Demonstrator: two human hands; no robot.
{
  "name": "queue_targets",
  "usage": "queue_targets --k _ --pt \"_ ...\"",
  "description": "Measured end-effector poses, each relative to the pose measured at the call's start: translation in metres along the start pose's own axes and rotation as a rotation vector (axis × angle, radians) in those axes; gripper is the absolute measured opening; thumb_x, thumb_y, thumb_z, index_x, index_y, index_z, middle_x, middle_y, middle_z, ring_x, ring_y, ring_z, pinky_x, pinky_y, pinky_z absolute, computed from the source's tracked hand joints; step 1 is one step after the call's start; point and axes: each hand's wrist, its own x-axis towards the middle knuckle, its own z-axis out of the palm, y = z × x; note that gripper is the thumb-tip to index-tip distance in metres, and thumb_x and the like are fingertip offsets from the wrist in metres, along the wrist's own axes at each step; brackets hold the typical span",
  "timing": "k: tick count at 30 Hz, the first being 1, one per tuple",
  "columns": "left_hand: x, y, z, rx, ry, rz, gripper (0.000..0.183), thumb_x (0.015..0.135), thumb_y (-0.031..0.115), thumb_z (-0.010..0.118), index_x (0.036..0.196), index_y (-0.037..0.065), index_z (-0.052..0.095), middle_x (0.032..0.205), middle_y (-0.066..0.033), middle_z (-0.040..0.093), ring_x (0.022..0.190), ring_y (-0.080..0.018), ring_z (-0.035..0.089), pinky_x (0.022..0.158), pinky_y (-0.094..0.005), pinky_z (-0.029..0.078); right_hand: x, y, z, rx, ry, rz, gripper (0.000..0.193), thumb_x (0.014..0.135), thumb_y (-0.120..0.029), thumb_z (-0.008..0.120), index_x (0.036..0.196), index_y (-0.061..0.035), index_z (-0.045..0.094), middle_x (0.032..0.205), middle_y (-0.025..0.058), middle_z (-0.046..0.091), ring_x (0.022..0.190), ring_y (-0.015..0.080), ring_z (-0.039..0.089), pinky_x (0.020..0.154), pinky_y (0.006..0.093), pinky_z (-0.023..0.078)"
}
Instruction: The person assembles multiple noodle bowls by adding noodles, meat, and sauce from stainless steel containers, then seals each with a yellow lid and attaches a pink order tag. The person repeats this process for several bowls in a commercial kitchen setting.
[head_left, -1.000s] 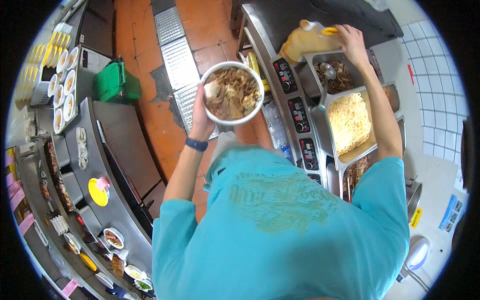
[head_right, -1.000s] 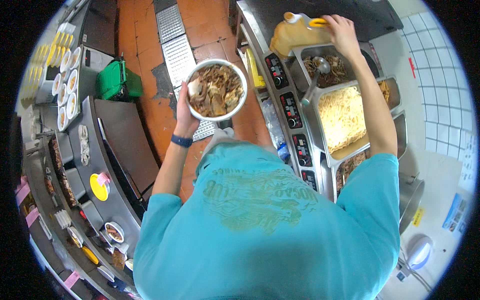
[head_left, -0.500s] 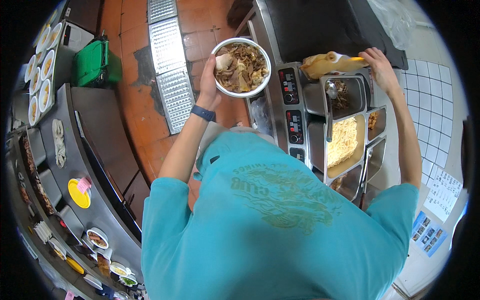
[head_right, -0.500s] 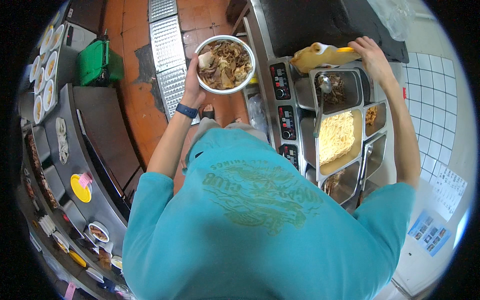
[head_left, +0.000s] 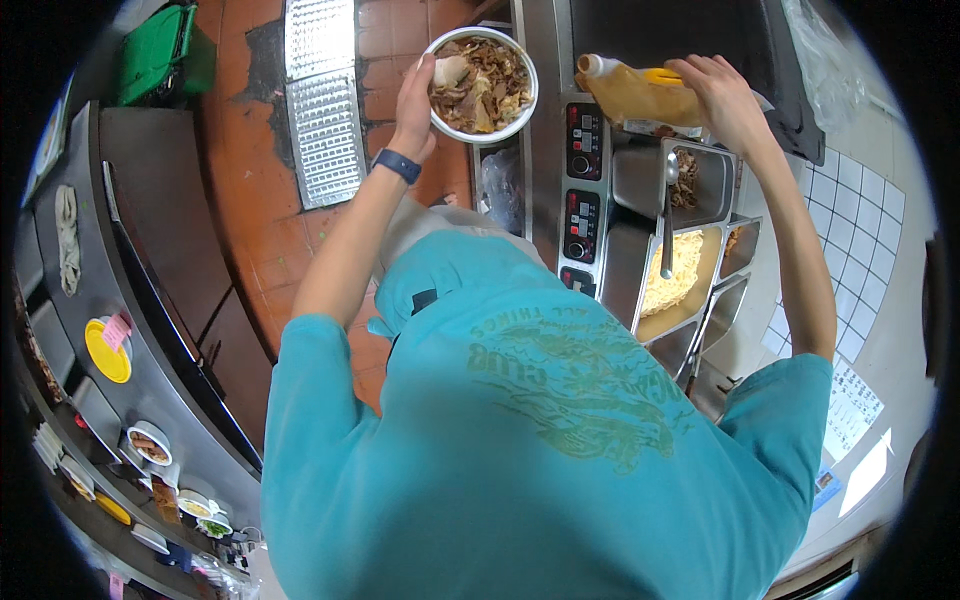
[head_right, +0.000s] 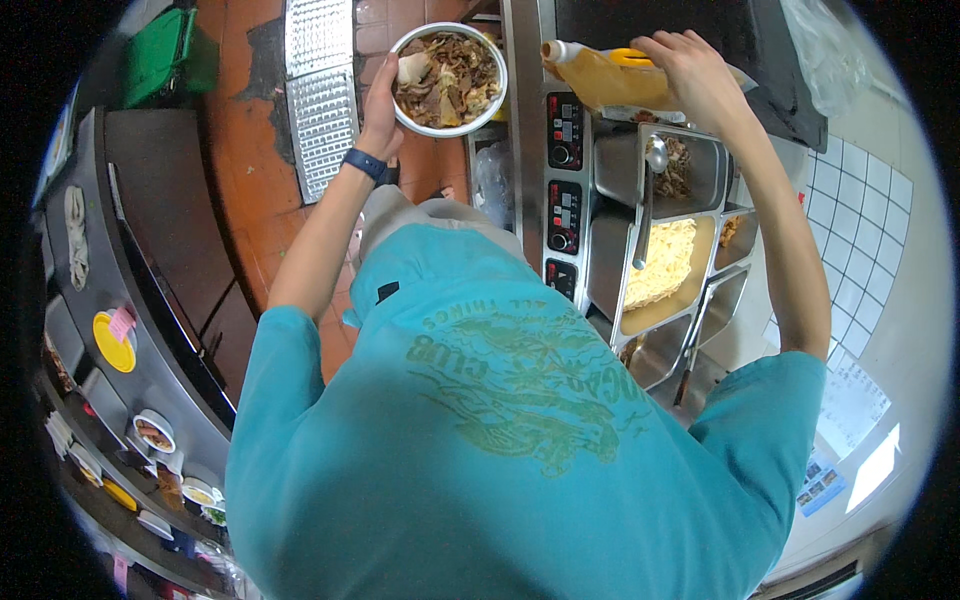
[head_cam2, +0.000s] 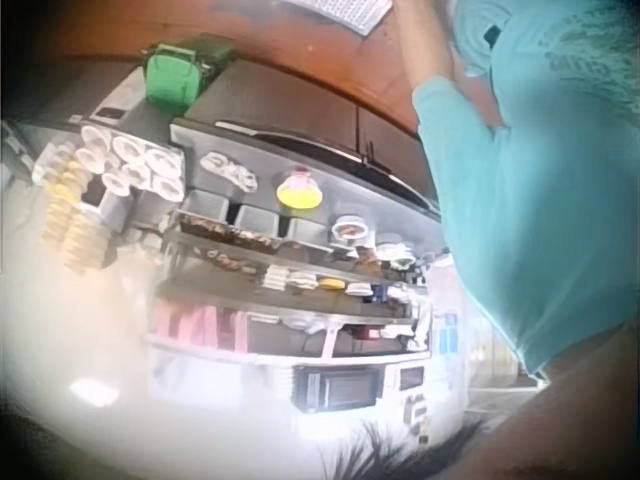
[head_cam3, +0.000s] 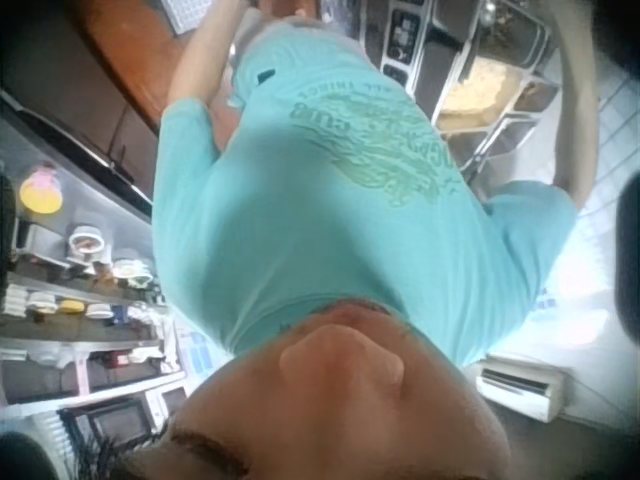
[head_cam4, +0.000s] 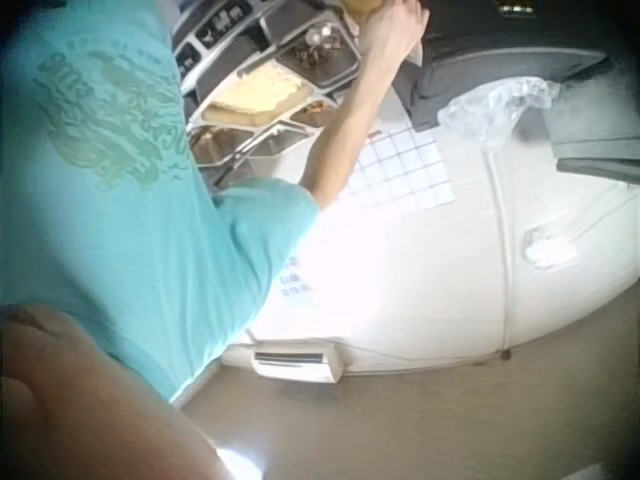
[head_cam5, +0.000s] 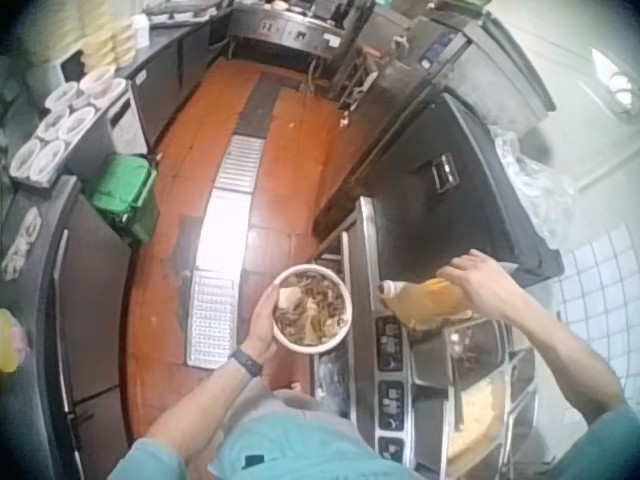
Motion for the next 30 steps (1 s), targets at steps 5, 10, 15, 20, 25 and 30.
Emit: queue_targets --k 5,10,15,20,25,30 --pt "0.015 -0.022 -0.014 0.043 0.017 0.009 0.048 0.102 0.040 0.053 0.137 0.007 0.053 0.131 -0.0061 0.059 0.120 -0.0178 0.056 0.103 -0.0327 0.043 0.032 -0.011 0.011 -0.100 -0.071 -0.010 0.055 0.080 0.009 0.063 0.132 -0.0086 0.060 0.121 0.0151 0.065 0.114 0.0323 0.060 0.107 0.0420 0.044" --pt "0.033 -0.045 -0.025 0.099 0.011 0.030 0.052 0.101 0.044 0.052 0.140 0.010 0.050 0.135 -0.0059 0.057 0.122 -0.0179 0.056 0.103 -0.0333 0.046 0.051 -0.017 0.011 -0.090 -0.159 -0.007 0.050 0.085 0.008 0.062 0.132 -0.0105 0.061 0.121 0.0145 0.066 0.115 0.0301 0.062 0.108 0.0427 0.044" --pt "0.043 -0.056 -0.026 0.082 -0.019 0.012 0.050 0.101 0.042 0.052 0.139 0.010 0.051 0.132 -0.0052 0.059 0.120 -0.0173 0.057 0.101 -0.0336 0.047 0.061 -0.033 0.016 -0.152 -0.114 -0.045 0.051 0.084 0.007 0.062 0.132 -0.0114 0.061 0.120 0.0139 0.067 0.114 0.0299 0.062 0.107 0.0426 0.045" --pt "0.051 -0.062 -0.025 0.016 -0.002 -0.007 0.046 0.101 0.037 0.055 0.137 0.008 0.054 0.130 -0.0051 0.061 0.119 -0.0171 0.057 0.101 -0.0330 0.046 0.071 -0.043 0.019 -0.140 -0.162 -0.020 0.050 0.084 0.006 0.062 0.131 -0.0115 0.061 0.119 0.0141 0.067 0.111 0.0303 0.063 0.109 0.0440 0.043" --pt "0.056 -0.066 -0.034 -0.008 -0.021 -0.044 0.044 0.101 0.037 0.054 0.135 0.008 0.054 0.129 -0.0059 0.061 0.117 -0.0171 0.059 0.101 -0.0330 0.047 0.073 -0.053 0.011 -0.125 -0.169 -0.055 0.050 0.079 0.004 0.065 0.127 -0.0105 0.063 0.112 0.0120 0.069 0.109 0.0286 0.064 0.106 0.0428 0.045" --pt "0.052 -0.059 -0.041 0.013 0.007 -0.062 0.047 0.101 0.040 0.054 0.136 0.008 0.053 0.130 -0.0064 0.060 0.118 -0.0181 0.058 0.102 -0.0330 0.046 0.032 -0.077 0.009 -0.104 0.017 -0.032 0.043 0.077 -0.002 0.066 0.120 -0.0093 0.063 0.096 0.0086 0.066 0.087 0.0241 0.065 0.083 0.0375 0.047"
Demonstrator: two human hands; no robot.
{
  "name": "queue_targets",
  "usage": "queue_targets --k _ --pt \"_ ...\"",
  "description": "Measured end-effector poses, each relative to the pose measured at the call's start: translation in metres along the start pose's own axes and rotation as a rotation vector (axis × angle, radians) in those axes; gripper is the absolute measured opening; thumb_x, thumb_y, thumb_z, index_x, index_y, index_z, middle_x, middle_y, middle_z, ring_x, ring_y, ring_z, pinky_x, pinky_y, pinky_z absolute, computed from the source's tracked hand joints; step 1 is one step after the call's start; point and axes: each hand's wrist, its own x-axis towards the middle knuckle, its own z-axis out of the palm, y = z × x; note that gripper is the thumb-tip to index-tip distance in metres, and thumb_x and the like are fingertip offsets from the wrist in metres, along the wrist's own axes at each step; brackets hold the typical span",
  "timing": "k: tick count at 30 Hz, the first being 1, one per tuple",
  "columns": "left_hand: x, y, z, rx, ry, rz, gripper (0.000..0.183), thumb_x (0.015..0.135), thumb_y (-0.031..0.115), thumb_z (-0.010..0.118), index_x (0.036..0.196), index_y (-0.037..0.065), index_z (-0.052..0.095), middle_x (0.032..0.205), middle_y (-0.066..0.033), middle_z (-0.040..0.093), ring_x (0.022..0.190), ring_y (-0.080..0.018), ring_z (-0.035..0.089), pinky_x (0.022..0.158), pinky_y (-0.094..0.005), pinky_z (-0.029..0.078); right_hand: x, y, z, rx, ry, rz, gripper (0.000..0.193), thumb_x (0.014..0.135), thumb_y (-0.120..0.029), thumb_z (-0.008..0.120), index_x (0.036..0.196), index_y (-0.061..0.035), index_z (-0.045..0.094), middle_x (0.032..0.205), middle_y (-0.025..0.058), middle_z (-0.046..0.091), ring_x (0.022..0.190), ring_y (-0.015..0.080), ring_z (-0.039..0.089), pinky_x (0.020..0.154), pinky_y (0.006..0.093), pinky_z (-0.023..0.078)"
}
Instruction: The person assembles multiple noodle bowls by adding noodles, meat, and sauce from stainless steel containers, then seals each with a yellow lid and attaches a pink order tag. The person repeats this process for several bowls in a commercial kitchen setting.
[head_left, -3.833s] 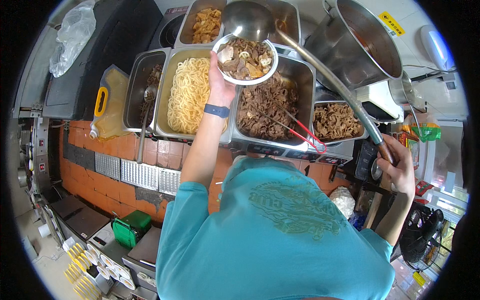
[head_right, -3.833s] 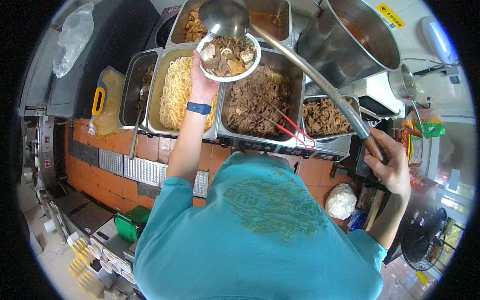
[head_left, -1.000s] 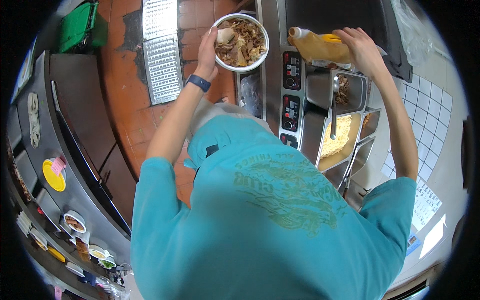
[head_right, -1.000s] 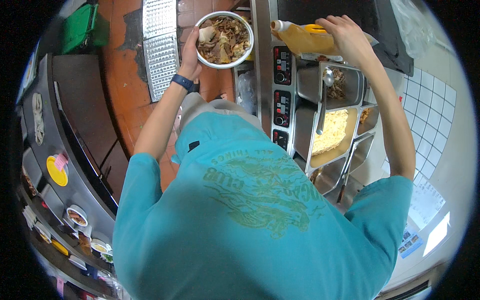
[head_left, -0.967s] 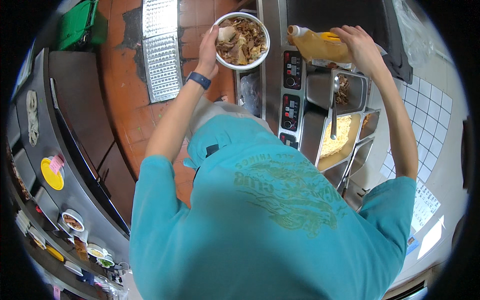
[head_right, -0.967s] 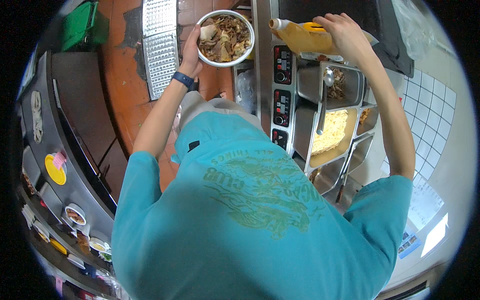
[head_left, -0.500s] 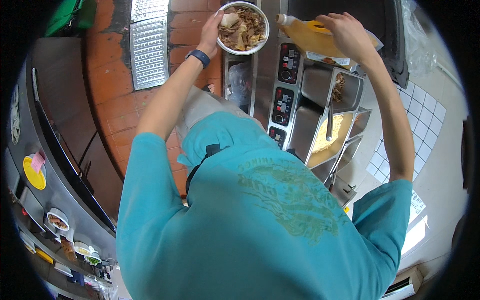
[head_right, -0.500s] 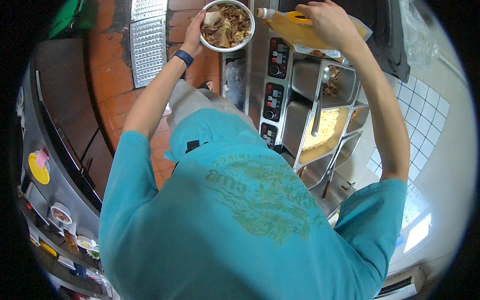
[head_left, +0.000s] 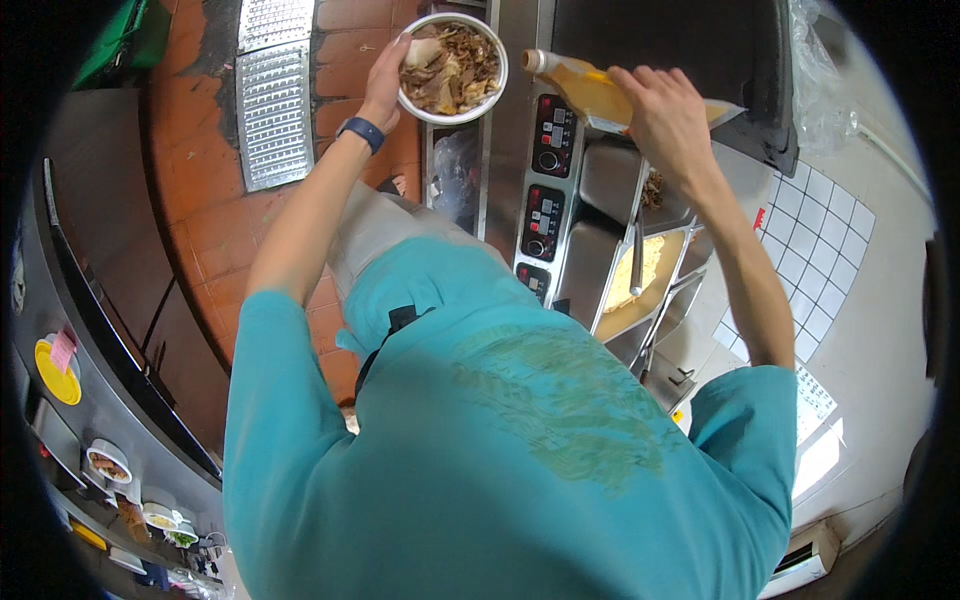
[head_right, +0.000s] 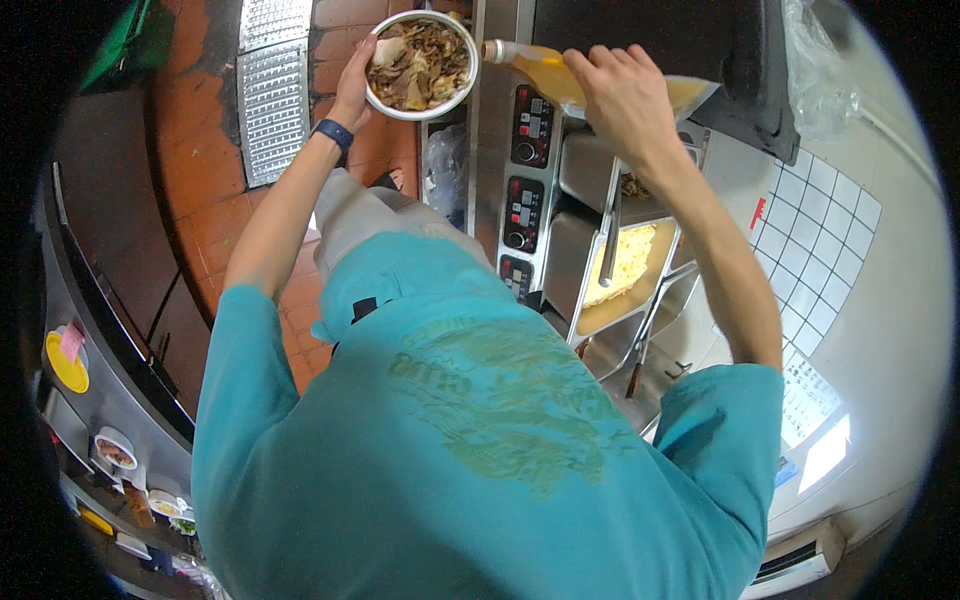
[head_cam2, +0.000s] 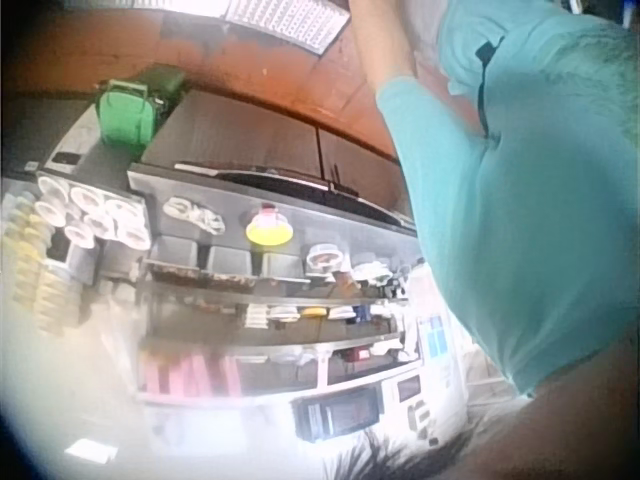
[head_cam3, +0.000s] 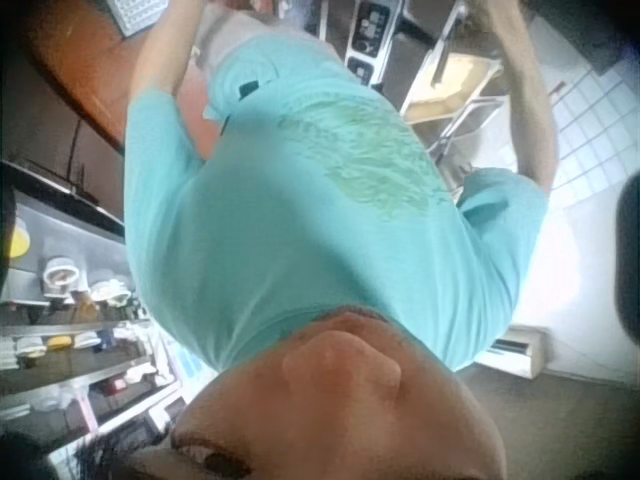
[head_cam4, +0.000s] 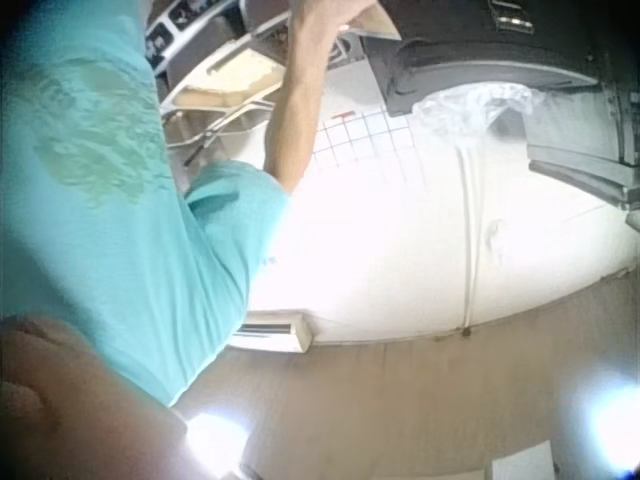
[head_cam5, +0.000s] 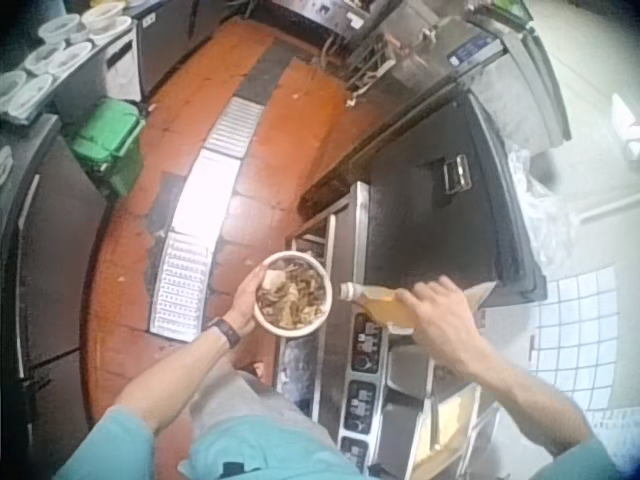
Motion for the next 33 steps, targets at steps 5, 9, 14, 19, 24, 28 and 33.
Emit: queue_targets --k 5,9,14,19,24,28,33 --pt "-0.011 0.008 0.002 0.026 0.074 -0.020 0.050 0.100 0.039 0.056 0.137 0.006 0.054 0.133 -0.0072 0.059 0.121 -0.0176 0.055 0.104 -0.0322 0.041 -0.024 -0.012 -0.004 0.065 0.058 0.079 0.034 0.078 0.000 0.062 0.112 -0.0074 0.066 0.088 0.0077 0.065 0.083 0.0221 0.065 0.080 0.0352 0.044" --pt "-0.014 0.010 0.003 -0.001 0.063 -0.008 0.049 0.100 0.039 0.056 0.136 0.006 0.055 0.132 -0.0070 0.060 0.119 -0.0174 0.056 0.103 -0.0323 0.041 -0.031 -0.018 -0.011 0.095 0.047 0.092 0.039 0.076 0.003 0.062 0.113 -0.0067 0.066 0.087 0.0087 0.064 0.083 0.0230 0.064 0.080 0.0345 0.045" --pt "-0.017 0.004 0.002 -0.023 0.100 -0.007 0.047 0.100 0.039 0.055 0.135 0.007 0.055 0.130 -0.0064 0.061 0.118 -0.0173 0.057 0.102 -0.0331 0.043 0.000 -0.009 -0.002 0.021 0.038 0.040 0.040 0.077 0.003 0.063 0.115 -0.0067 0.066 0.093 0.0103 0.067 0.087 0.0252 0.065 0.083 0.0366 0.047" --pt "-0.003 -0.010 -0.011 -0.006 0.040 0.052 0.050 0.101 0.040 0.054 0.140 0.009 0.050 0.133 -0.0063 0.058 0.121 -0.0183 0.057 0.103 -0.0341 0.045 0.041 -0.003 0.008 -0.032 -0.039 -0.035 0.031 0.082 -0.005 0.063 0.112 -0.0092 0.069 0.093 0.0115 0.071 0.088 0.0269 0.070 0.086 0.0398 0.052" --pt "0.014 -0.014 -0.027 -0.070 0.022 0.043 0.045 0.100 0.039 0.054 0.139 0.014 0.053 0.124 -0.0070 0.064 0.108 -0.0173 0.063 0.092 -0.0329 0.053 0.069 -0.015 0.012 -0.041 -0.081 -0.098 0.036 0.082 -0.002 0.062 0.116 -0.0098 0.068 0.098 0.0126 0.071 0.091 0.0277 0.069 0.091 0.0407 0.050" --pt "0.019 -0.009 -0.026 -0.131 -0.019 0.043 0.036 0.103 0.031 0.050 0.132 0.011 0.059 0.116 -0.0058 0.067 0.101 -0.0163 0.065 0.088 -0.0317 0.054 0.091 -0.020 0.010 -0.044 -0.220 -0.096 0.028 0.082 -0.005 0.061 0.108 -0.0079 0.070 0.091 0.0155 0.072 0.085 0.0305 0.070 0.082 0.0408 0.054" --pt "0.026 -0.011 -0.023 -0.128 0.020 0.054 0.035 0.104 0.028 0.048 0.131 0.009 0.060 0.117 -0.0051 0.067 0.104 -0.0149 0.064 0.089 -0.0309 0.053 0.120 -0.035 0.009 -0.069 -0.224 -0.136 0.022 0.080 -0.006 0.061 0.099 -0.0060 0.072 0.085 0.0179 0.071 0.082 0.0342 0.071 0.072 0.0425 0.057"
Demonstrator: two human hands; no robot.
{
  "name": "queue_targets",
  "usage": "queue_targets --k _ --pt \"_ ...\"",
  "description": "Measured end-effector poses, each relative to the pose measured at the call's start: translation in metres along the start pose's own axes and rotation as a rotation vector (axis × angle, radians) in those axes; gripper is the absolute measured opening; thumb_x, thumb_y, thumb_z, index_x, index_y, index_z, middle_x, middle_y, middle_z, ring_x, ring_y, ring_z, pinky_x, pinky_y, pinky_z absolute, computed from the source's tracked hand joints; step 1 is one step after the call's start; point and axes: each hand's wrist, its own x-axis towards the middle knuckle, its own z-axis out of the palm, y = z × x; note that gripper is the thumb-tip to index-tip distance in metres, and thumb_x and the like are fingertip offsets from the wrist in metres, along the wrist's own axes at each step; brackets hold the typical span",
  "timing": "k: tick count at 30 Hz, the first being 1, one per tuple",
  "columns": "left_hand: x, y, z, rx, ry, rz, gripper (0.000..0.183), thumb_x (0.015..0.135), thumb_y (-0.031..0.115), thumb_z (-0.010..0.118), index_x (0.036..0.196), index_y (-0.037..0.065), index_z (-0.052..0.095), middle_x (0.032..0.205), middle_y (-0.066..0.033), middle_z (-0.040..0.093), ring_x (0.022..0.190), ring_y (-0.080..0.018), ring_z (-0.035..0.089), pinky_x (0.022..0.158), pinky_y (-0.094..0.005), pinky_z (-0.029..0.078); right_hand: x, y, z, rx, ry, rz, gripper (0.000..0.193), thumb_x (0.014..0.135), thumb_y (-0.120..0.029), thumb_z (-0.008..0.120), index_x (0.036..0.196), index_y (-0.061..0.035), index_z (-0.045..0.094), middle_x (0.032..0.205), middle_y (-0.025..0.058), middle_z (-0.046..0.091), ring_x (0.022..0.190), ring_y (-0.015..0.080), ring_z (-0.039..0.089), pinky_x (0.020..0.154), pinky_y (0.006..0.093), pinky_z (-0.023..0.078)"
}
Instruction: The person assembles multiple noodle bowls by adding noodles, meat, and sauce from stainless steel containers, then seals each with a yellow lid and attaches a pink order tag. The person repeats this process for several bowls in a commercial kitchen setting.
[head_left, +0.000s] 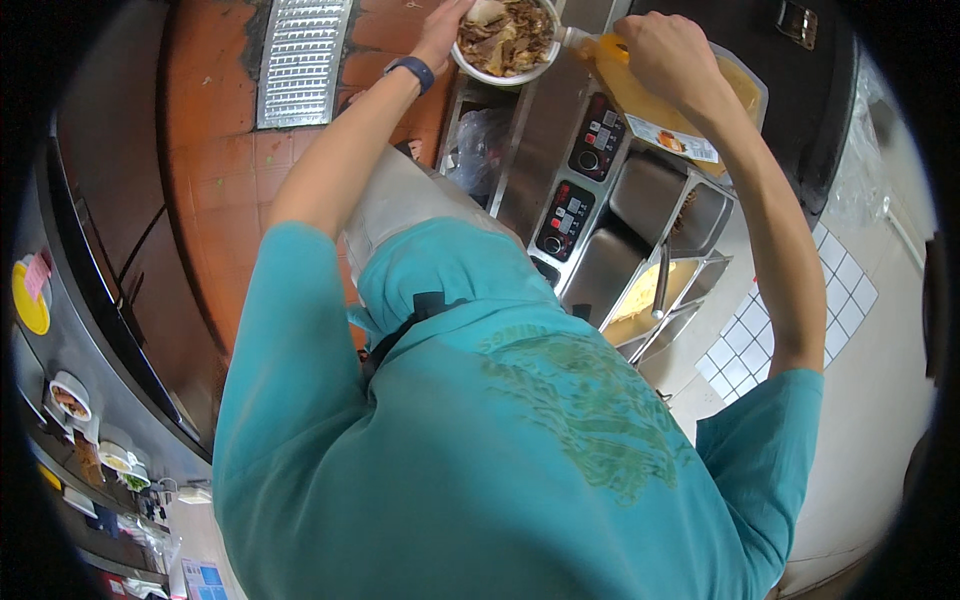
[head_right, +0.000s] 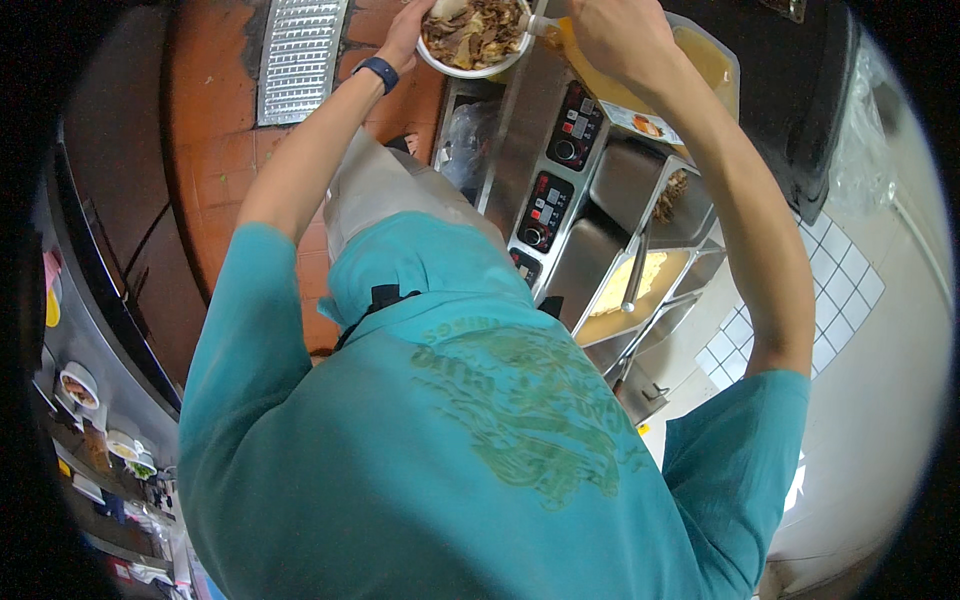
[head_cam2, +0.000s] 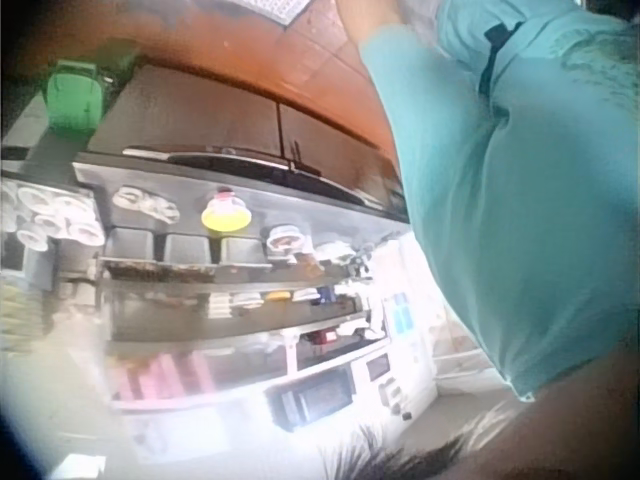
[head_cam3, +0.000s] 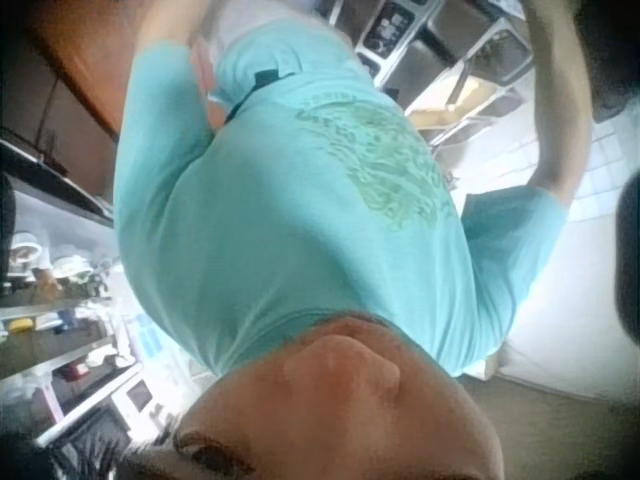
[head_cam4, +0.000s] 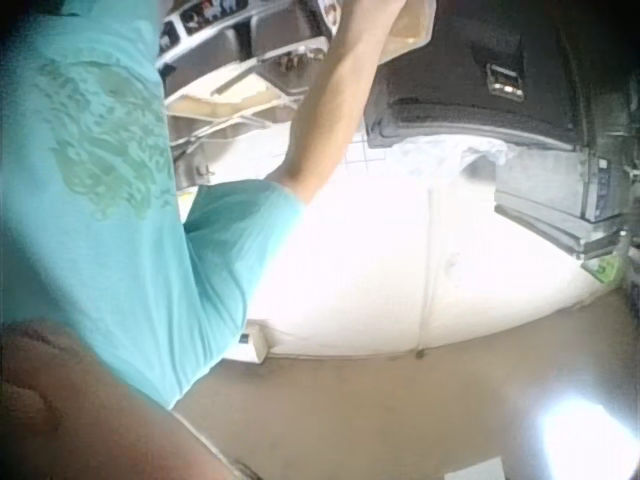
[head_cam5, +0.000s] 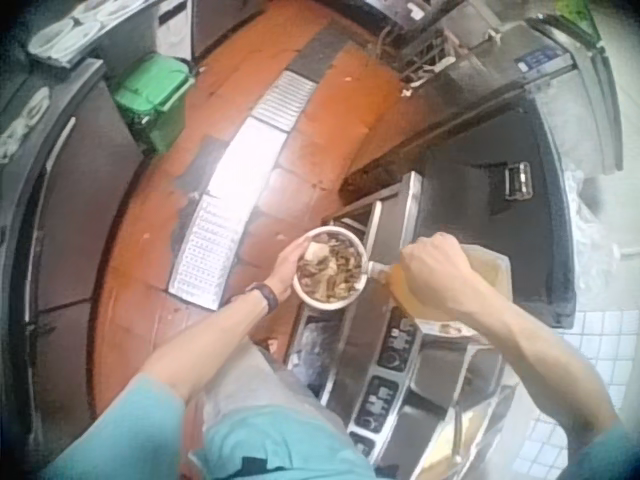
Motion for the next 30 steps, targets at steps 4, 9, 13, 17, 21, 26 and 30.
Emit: queue_targets --k 4,9,13,17,21,26,30 --pt "0.011 -0.008 -0.008 -0.049 -0.007 -0.003 0.035 0.104 0.027 0.050 0.132 0.008 0.060 0.120 -0.0065 0.067 0.106 -0.0163 0.064 0.091 -0.0316 0.053 0.015 0.004 0.006 -0.037 -0.034 -0.075 0.015 0.074 -0.022 0.067 0.078 -0.0081 0.073 0.078 0.0166 0.070 0.076 0.0336 0.071 0.066 0.0431 0.055" --pt "0.024 -0.020 -0.019 -0.062 -0.018 0.022 0.035 0.103 0.024 0.052 0.132 0.006 0.059 0.121 -0.0078 0.066 0.108 -0.0169 0.064 0.094 -0.0320 0.052 0.033 0.010 0.028 -0.040 0.009 -0.125 0.020 0.079 -0.004 0.061 0.095 -0.0044 0.072 0.085 0.0192 0.071 0.082 0.0357 0.071 0.073 0.0438 0.057" --pt "0.026 -0.027 -0.022 -0.097 -0.032 0.021 0.036 0.102 0.023 0.054 0.133 0.005 0.058 0.121 -0.0082 0.067 0.108 -0.0184 0.065 0.094 -0.0336 0.053 0.041 0.010 0.037 -0.023 -0.007 -0.085 0.018 0.078 -0.005 0.060 0.093 -0.0020 0.071 0.086 0.0205 0.071 0.084 0.0361 0.071 0.073 0.0436 0.057" --pt "0.024 -0.032 -0.021 -0.122 -0.029 -0.008 0.037 0.101 0.024 0.055 0.133 0.006 0.059 0.122 -0.0090 0.067 0.108 -0.0189 0.065 0.095 -0.0337 0.052 0.043 0.012 0.038 -0.053 0.004 -0.128 0.017 0.079 -0.005 0.059 0.090 -0.0006 0.071 0.088 0.0220 0.071 0.085 0.0367 0.070 0.074 0.0438 0.057" --pt "0.025 -0.034 -0.018 -0.154 -0.031 -0.070 0.037 0.101 0.025 0.055 0.133 0.007 0.058 0.122 -0.0091 0.067 0.108 -0.0193 0.065 0.094 -0.0343 0.053 0.045 0.011 0.037 -0.066 0.015 -0.139 0.017 0.079 -0.005 0.060 0.089 -0.0002 0.072 0.090 0.0224 0.071 0.086 0.0369 0.071 0.075 0.0435 0.057" --pt "0.028 -0.037 -0.017 -0.128 -0.024 -0.031 0.037 0.101 0.025 0.055 0.133 0.007 0.059 0.121 -0.0088 0.067 0.106 -0.0197 0.066 0.092 -0.0348 0.054 0.048 0.000 0.027 -0.037 0.047 -0.171 0.015 0.075 -0.020 0.064 0.070 -0.0080 0.072 0.072 0.0156 0.068 0.073 0.0340 0.069 0.063 0.0434 0.054" --pt "0.027 -0.034 -0.019 -0.136 -0.008 -0.073 0.037 0.101 0.027 0.055 0.133 0.008 0.059 0.120 -0.0089 0.068 0.105 -0.0201 0.066 0.092 -0.0348 0.055 0.051 -0.004 0.022 -0.012 -0.168 -0.150 0.015 0.074 -0.018 0.066 0.077 -0.0057 0.073 0.079 0.0170 0.069 0.079 0.0349 0.068 0.066 0.0445 0.053"
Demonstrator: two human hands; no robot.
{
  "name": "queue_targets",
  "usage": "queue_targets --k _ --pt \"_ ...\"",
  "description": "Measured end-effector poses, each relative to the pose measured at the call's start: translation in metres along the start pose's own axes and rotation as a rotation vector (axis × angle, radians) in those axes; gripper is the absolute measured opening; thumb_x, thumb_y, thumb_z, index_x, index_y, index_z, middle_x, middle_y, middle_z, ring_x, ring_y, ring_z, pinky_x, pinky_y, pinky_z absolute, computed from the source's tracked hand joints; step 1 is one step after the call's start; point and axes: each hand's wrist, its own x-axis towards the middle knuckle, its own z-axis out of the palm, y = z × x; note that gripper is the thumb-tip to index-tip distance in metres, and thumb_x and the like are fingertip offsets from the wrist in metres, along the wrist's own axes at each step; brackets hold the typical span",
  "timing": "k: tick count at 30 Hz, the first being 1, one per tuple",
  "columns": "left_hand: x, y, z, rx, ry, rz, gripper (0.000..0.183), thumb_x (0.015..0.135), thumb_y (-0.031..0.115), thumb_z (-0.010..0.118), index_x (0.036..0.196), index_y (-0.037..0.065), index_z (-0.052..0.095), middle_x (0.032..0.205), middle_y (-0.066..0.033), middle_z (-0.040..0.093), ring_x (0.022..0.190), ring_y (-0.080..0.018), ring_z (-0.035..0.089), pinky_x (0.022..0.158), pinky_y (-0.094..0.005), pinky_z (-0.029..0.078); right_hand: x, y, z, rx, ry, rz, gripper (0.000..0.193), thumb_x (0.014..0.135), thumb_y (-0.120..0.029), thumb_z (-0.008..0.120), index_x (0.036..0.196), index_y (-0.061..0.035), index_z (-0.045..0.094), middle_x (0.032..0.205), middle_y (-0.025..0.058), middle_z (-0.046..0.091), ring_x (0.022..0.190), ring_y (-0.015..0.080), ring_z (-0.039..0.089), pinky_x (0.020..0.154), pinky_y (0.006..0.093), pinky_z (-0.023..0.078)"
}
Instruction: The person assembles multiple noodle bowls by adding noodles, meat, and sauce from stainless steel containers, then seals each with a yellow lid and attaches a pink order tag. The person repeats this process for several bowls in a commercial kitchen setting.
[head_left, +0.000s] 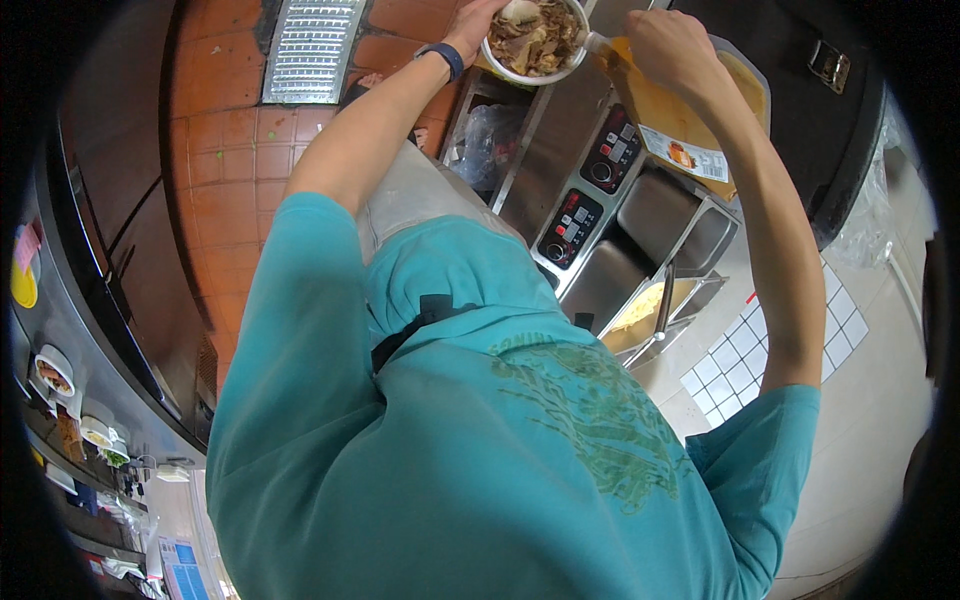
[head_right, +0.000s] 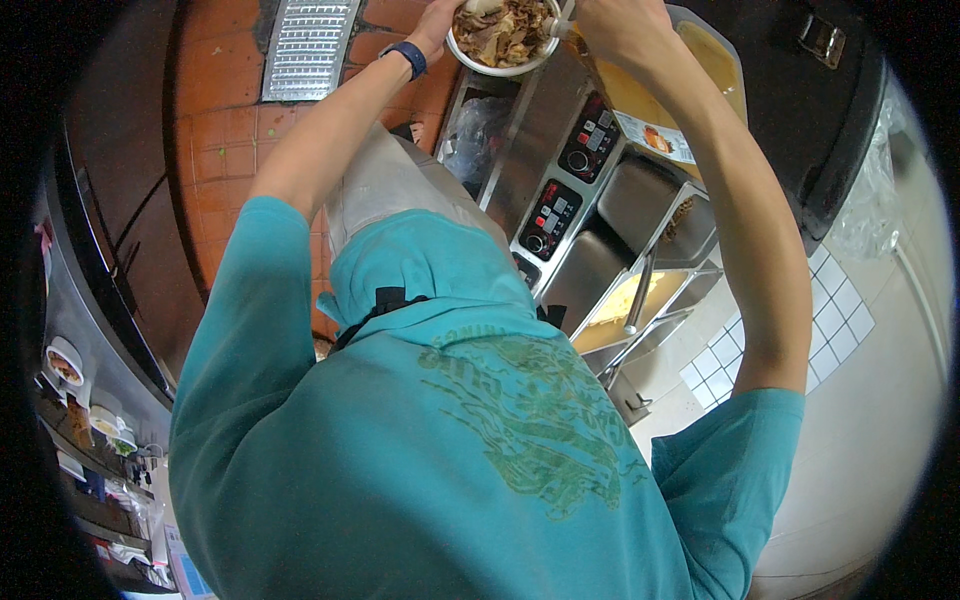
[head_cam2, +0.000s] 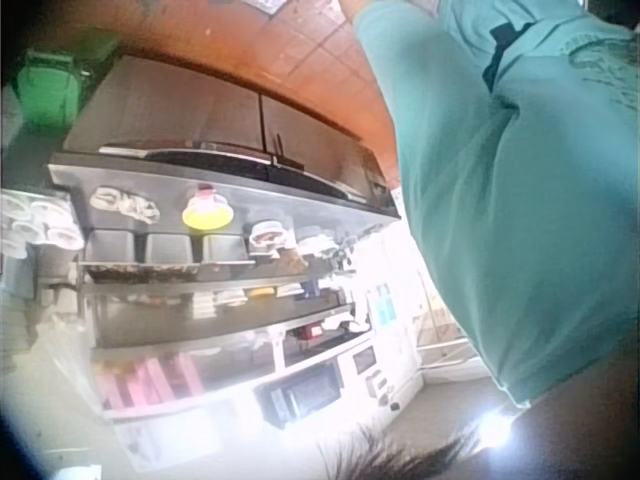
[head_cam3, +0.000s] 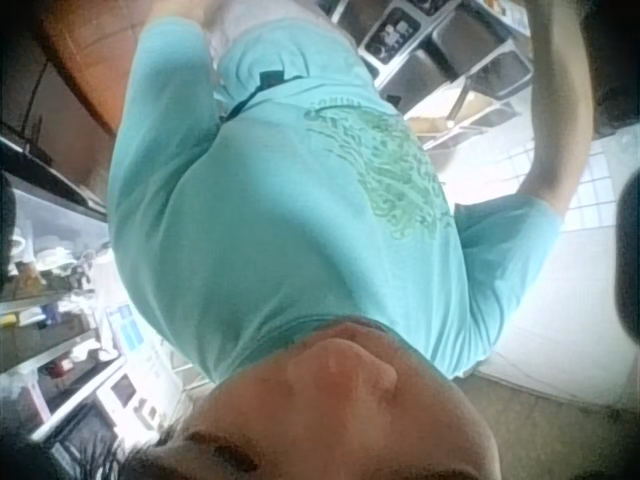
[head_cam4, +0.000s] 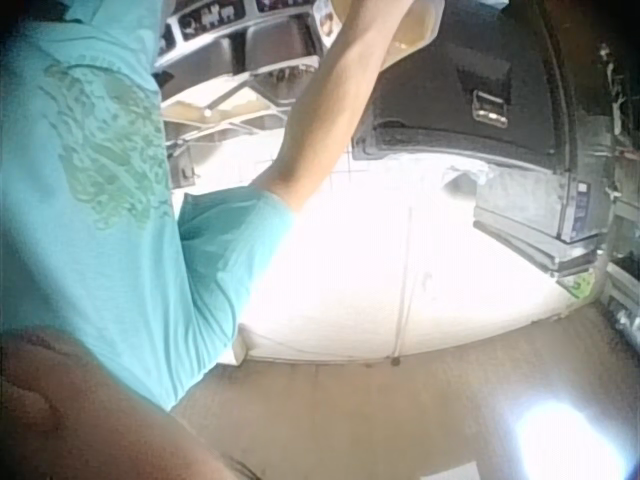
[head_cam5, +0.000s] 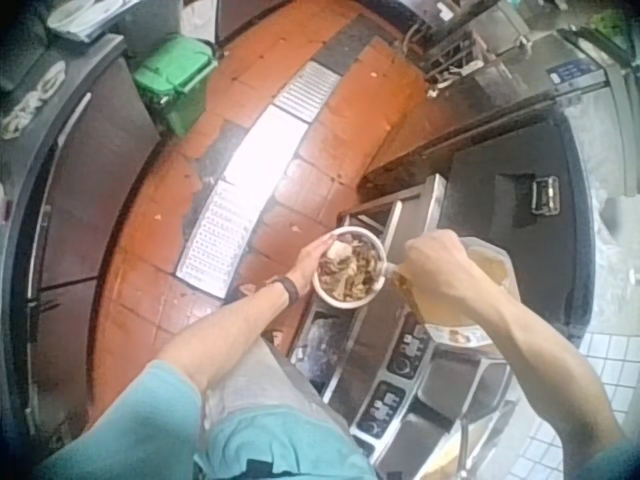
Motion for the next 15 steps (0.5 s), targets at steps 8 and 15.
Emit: queue_targets --k 8,15 --pt "-0.003 0.002 0.003 -0.031 0.022 0.017 0.039 0.100 0.030 0.058 0.132 0.007 0.060 0.119 -0.0095 0.068 0.104 -0.0198 0.066 0.093 -0.0340 0.054 0.008 0.010 0.021 -0.041 0.104 0.065 0.018 0.082 -0.006 0.058 0.093 -0.0007 0.071 0.090 0.0225 0.071 0.086 0.0370 0.071 0.071 0.0447 0.058" --pt "0.003 0.000 0.001 -0.006 0.015 0.036 0.038 0.100 0.028 0.057 0.131 0.007 0.061 0.120 -0.0090 0.068 0.106 -0.0191 0.066 0.094 -0.0332 0.053 0.009 0.009 0.018 -0.064 0.075 0.059 0.017 0.082 -0.006 0.057 0.090 0.0003 0.071 0.088 0.0232 0.071 0.085 0.0373 0.072 0.071 0.0443 0.058"
